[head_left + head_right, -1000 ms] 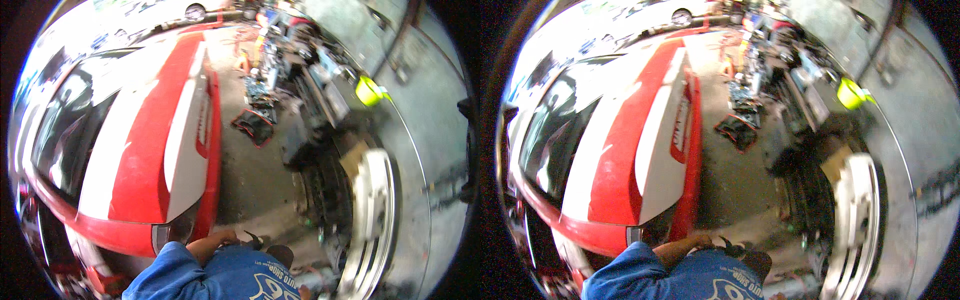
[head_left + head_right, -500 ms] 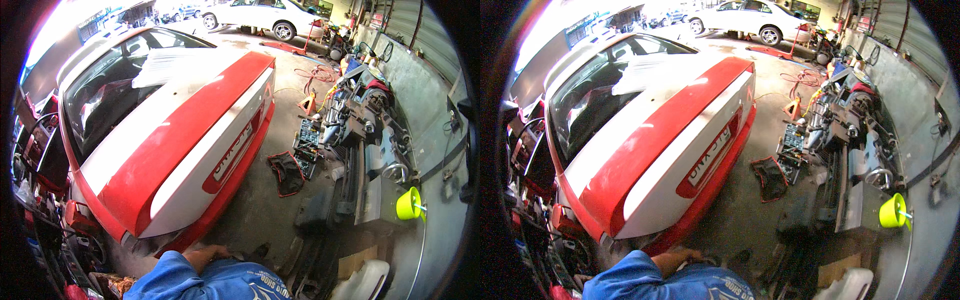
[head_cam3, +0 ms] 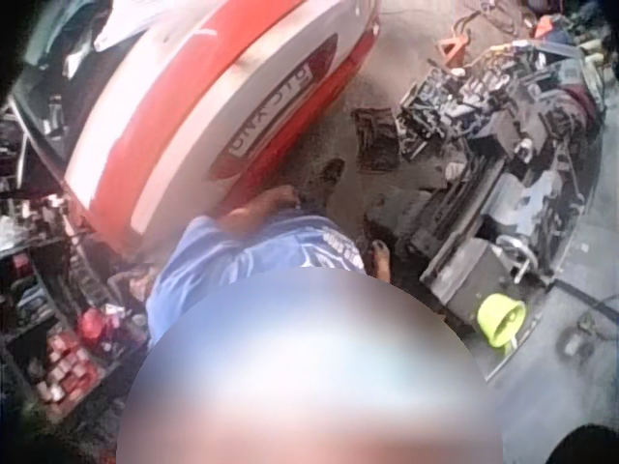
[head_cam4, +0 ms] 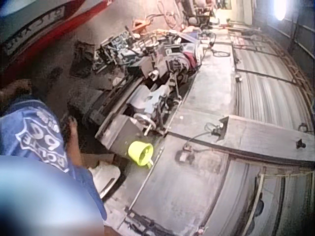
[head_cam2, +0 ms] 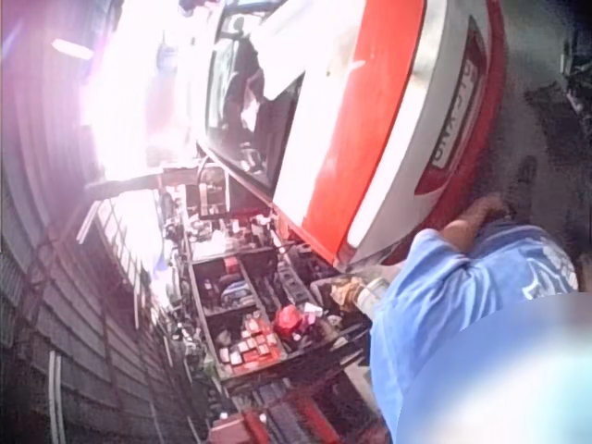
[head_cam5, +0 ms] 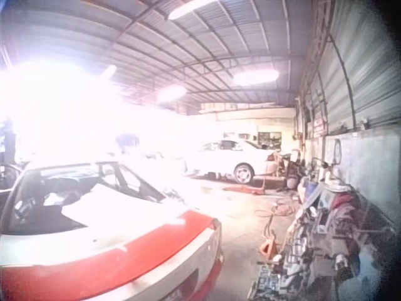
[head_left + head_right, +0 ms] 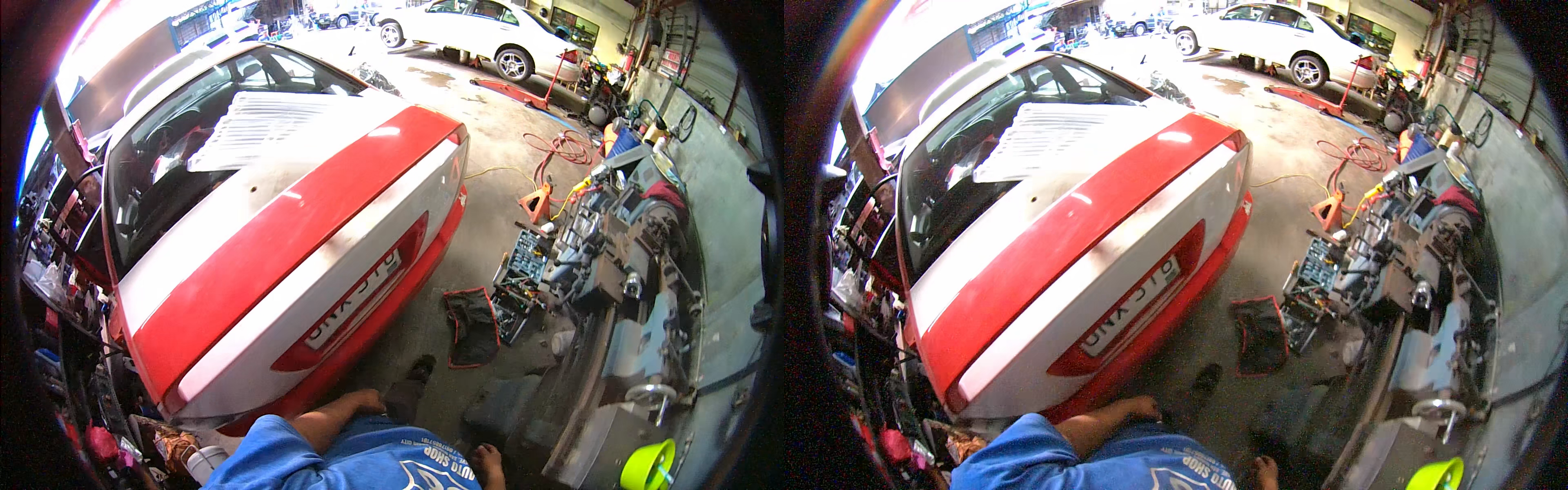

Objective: The person removes a plastic-wrapped red car part from the trunk of a red car, places it on the passenger seat, then moves to the rear of the vehicle and uses a ratchet to tighten bolts on a black trim piece mounted on a stand.

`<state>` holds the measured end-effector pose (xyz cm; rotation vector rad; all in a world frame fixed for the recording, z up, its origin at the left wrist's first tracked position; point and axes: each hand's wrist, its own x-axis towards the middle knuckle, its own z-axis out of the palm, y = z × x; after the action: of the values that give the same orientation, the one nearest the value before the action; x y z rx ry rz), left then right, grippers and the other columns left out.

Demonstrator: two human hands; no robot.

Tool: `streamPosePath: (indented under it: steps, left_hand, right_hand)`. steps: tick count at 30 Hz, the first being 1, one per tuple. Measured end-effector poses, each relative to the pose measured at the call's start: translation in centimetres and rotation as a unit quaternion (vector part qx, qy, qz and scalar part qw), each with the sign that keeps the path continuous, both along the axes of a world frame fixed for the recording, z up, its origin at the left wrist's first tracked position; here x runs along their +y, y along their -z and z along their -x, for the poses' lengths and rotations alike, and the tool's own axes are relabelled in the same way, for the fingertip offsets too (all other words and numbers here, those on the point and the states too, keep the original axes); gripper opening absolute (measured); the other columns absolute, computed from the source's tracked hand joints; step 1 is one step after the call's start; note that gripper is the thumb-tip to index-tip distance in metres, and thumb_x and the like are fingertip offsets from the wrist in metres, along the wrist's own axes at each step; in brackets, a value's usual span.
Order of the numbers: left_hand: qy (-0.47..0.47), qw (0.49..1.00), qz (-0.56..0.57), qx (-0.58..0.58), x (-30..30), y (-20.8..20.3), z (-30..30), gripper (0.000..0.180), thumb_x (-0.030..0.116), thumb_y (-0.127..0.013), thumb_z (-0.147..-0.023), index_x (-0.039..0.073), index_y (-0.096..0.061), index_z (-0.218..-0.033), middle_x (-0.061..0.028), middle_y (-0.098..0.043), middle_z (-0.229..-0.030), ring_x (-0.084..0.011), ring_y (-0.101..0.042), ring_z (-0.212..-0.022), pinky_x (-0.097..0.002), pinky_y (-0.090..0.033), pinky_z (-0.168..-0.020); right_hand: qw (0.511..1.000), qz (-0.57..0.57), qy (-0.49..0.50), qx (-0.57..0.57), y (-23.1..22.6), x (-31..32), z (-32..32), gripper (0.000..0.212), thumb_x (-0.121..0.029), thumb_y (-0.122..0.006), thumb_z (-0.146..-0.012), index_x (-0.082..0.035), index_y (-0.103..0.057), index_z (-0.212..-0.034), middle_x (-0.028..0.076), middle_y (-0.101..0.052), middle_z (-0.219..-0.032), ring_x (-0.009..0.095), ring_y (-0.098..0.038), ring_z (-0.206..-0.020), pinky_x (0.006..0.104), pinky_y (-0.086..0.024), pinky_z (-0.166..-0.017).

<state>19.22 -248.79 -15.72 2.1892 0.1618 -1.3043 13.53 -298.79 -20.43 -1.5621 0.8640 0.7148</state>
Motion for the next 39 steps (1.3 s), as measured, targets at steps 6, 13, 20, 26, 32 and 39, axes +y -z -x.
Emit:
streamPosePath:
  steps: [6,13,20,26,32,39]
  left_hand:
    - [-0.01,0.999,0.033,-0.025,0.4,0.2,-16.5,0.052,0.046,-0.072,-0.082,0.007,-0.077,-0.117,-0.0191,-0.074,-0.119,-0.0347,-0.072,-0.107,-0.0478,-0.054,-0.094]
    - [-0.087,0.992,0.037,-0.077,-1.5,-0.6,-29.2,0.048,0.035,-0.069,-0.084,0.004,-0.073,-0.121,-0.0208,-0.073,-0.12,-0.036,-0.071,-0.106,-0.0485,-0.054,-0.094]
    - [-0.115,0.988,0.105,-0.018,-3.6,2.0,-41.8,0.039,0.025,-0.066,-0.084,0.003,-0.075,-0.116,-0.0197,-0.076,-0.109,-0.0325,-0.073,-0.098,-0.0472,-0.056,-0.086]
    - [-0.053,0.997,0.036,-0.037,-4.7,0.8,-56.5,0.041,0.024,-0.062,-0.085,-0.001,-0.073,-0.116,-0.0244,-0.074,-0.112,-0.0358,-0.072,-0.101,-0.0483,-0.055,-0.09]
    - [-0.163,0.974,0.027,-0.155,-6.6,-1.9,-73.1,0.04,0.022,-0.061,-0.087,-0.001,-0.071,-0.117,-0.0217,-0.074,-0.111,-0.0324,-0.072,-0.096,-0.0464,-0.055,-0.088]
    - [-0.37,0.919,0.123,-0.052,-7.0,-0.5,-86.2,0.039,0.032,-0.063,-0.096,-0.003,-0.074,-0.108,-0.0162,-0.075,-0.101,-0.0277,-0.07,-0.091,-0.0414,-0.056,-0.084]
  right_hand:
    - [1.0,0.009,-0.013,0.025,-4.0,1.9,-13.4,0.045,-0.019,-0.068,-0.098,-0.002,-0.056,-0.138,0.013,-0.07,-0.105,0.026,-0.069,-0.077,0.04,-0.057,-0.063]
    - [0.999,0.009,0.005,0.051,-7.4,3.7,-27.4,0.046,-0.021,-0.067,-0.098,-0.003,-0.056,-0.139,0.012,-0.07,-0.108,0.026,-0.069,-0.081,0.0387,-0.056,-0.066]
    - [0.999,-0.001,0.021,0.043,-6.8,2.6,-41.1,0.047,-0.024,-0.066,-0.099,-0.004,-0.055,-0.14,0.012,-0.069,-0.111,0.025,-0.068,-0.085,0.0374,-0.055,-0.069]
    - [0.999,-0.002,0.017,0.033,-7.5,-0.7,-52.4,0.048,-0.026,-0.066,-0.099,-0.005,-0.054,-0.141,0.011,-0.068,-0.113,0.024,-0.068,-0.089,0.0362,-0.054,-0.072]
    - [0.999,-0.007,-0.05,0.007,-9.2,-1.9,-64.3,0.05,-0.028,-0.065,-0.099,-0.006,-0.053,-0.142,0.011,-0.067,-0.115,0.023,-0.067,-0.092,0.0351,-0.054,-0.075]
    - [0.973,-0.019,-0.212,-0.087,-11.8,2.0,-84.6,0.051,-0.03,-0.064,-0.1,-0.006,-0.053,-0.143,0.011,-0.067,-0.118,0.022,-0.066,-0.096,0.0338,-0.053,-0.078]
